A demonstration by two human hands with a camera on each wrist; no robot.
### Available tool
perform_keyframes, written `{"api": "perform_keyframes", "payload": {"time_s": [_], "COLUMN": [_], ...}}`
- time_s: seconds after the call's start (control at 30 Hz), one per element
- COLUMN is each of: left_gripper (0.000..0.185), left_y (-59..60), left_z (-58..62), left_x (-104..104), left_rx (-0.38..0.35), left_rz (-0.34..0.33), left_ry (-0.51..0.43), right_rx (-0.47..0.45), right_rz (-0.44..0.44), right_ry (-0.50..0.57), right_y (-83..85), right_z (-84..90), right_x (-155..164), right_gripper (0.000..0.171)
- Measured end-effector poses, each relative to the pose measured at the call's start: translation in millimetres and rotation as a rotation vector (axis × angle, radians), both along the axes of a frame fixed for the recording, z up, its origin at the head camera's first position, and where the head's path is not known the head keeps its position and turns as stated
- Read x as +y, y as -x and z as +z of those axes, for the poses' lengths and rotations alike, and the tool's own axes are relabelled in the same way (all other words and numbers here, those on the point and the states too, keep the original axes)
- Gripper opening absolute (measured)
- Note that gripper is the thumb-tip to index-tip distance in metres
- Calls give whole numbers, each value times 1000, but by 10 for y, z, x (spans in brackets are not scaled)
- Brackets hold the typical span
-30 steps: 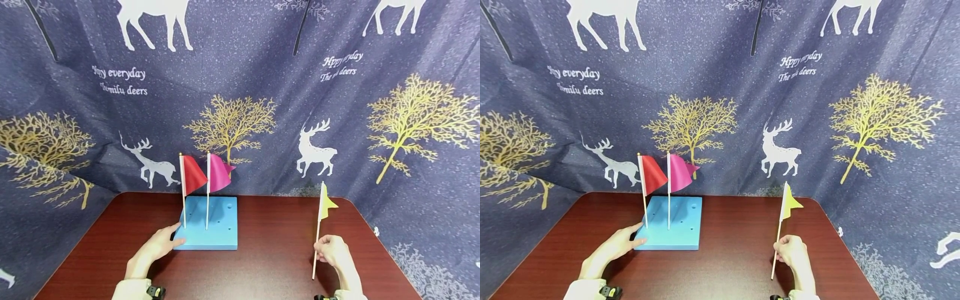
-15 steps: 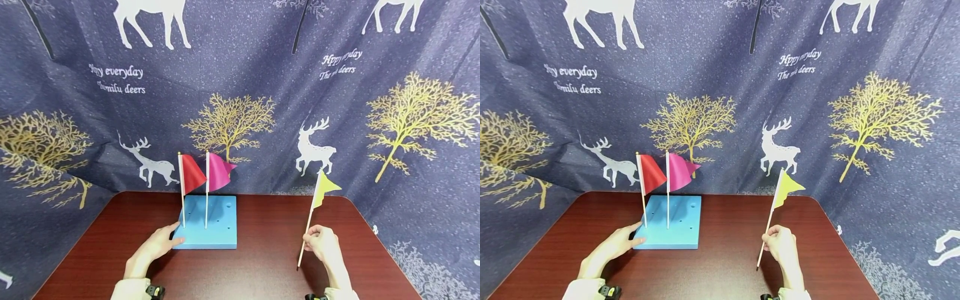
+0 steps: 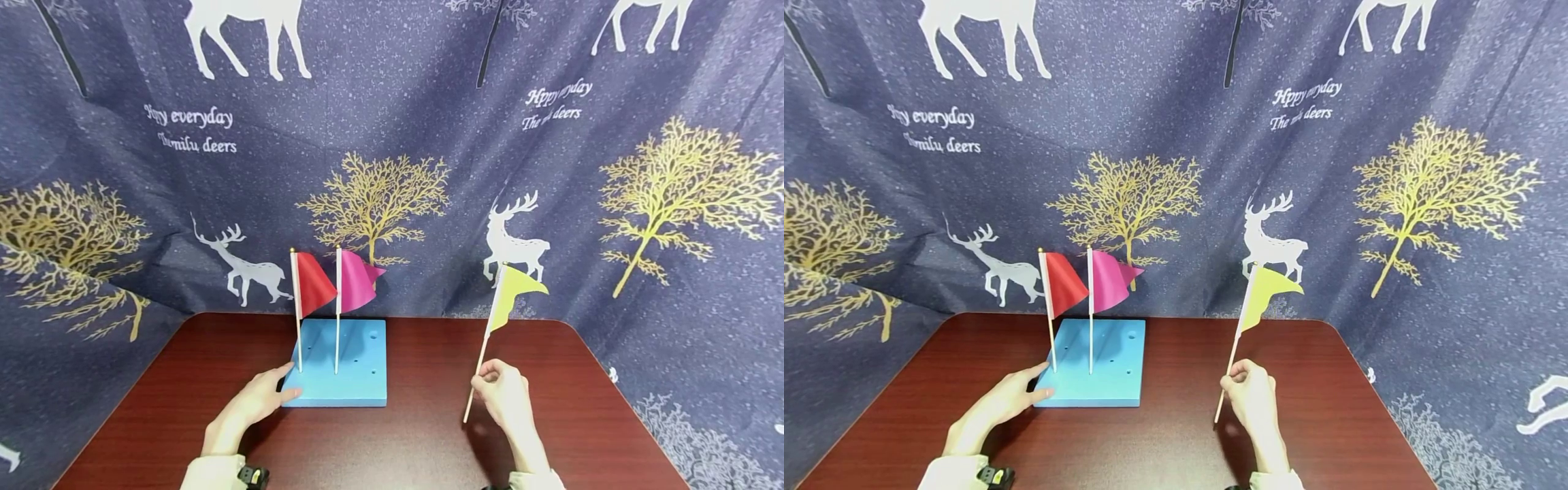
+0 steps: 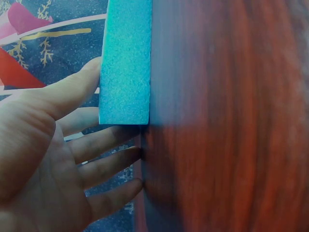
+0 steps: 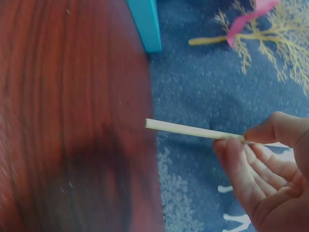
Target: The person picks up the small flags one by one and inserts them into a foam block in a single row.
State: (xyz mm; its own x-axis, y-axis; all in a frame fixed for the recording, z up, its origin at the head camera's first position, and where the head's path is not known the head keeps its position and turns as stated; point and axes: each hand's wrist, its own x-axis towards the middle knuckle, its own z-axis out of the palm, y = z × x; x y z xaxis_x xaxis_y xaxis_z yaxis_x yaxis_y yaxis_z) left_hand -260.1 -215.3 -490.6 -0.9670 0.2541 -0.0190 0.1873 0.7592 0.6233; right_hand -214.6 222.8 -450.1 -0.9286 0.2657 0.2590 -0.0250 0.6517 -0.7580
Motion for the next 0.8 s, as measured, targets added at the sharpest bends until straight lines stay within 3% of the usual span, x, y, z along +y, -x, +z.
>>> {"api": "perform_keyframes", "payload": {"time_s": [0.13, 0.5, 0.8], "left_gripper": [72, 71, 71], "left_y": [-4, 6, 4], "left_z": [18, -19, -18], "left_x": [9, 29, 14], "left_rx": [-9, 6, 2], "left_rz": [-2, -2, 6], "left_ry": [-7, 7, 3], "right_rx": [71, 188, 245], "right_rz": [-8, 110, 161], "right_ry": [-63, -16, 1], "right_y": [12, 33, 174], "right_z": [-35, -136, -60], "right_x": [-132, -669, -997], "right_gripper": [9, 18, 12]}}
